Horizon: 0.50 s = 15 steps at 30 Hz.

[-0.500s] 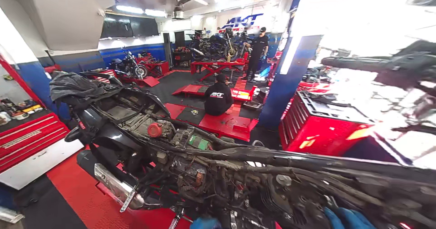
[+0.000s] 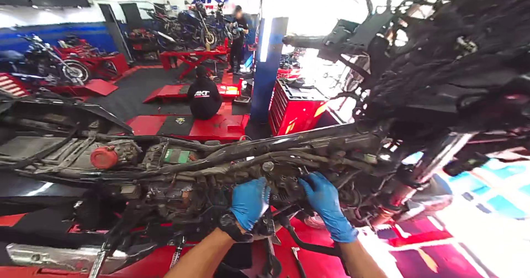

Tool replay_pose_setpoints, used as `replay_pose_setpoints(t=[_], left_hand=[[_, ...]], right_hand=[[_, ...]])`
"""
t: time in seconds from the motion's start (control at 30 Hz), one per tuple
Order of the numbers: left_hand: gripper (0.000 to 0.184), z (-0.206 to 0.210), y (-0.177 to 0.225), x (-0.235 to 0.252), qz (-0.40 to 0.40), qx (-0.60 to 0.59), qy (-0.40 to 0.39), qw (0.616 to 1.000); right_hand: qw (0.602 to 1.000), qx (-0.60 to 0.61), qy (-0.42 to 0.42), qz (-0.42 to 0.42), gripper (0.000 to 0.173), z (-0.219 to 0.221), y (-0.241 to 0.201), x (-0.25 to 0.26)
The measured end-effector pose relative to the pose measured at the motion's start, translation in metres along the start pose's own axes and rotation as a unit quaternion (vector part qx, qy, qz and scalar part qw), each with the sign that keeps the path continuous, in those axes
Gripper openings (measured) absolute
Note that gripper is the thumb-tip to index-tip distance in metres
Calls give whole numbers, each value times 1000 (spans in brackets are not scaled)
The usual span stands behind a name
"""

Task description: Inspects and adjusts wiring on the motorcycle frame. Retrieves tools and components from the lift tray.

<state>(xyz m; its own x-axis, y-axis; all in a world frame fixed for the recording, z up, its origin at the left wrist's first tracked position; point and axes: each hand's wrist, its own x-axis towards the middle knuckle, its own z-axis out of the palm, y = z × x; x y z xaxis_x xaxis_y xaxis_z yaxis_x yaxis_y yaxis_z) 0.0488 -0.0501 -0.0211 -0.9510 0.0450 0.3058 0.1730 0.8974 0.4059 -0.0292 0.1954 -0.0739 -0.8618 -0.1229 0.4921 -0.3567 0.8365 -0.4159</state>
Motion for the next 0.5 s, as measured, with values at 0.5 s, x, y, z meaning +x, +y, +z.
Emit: replay_pose_setpoints(t=[0.5], left_hand=[[35,-2,31,34,-26,-4,-62,998]], right_hand=[[998,13,49,-41,37,11,13,-6]])
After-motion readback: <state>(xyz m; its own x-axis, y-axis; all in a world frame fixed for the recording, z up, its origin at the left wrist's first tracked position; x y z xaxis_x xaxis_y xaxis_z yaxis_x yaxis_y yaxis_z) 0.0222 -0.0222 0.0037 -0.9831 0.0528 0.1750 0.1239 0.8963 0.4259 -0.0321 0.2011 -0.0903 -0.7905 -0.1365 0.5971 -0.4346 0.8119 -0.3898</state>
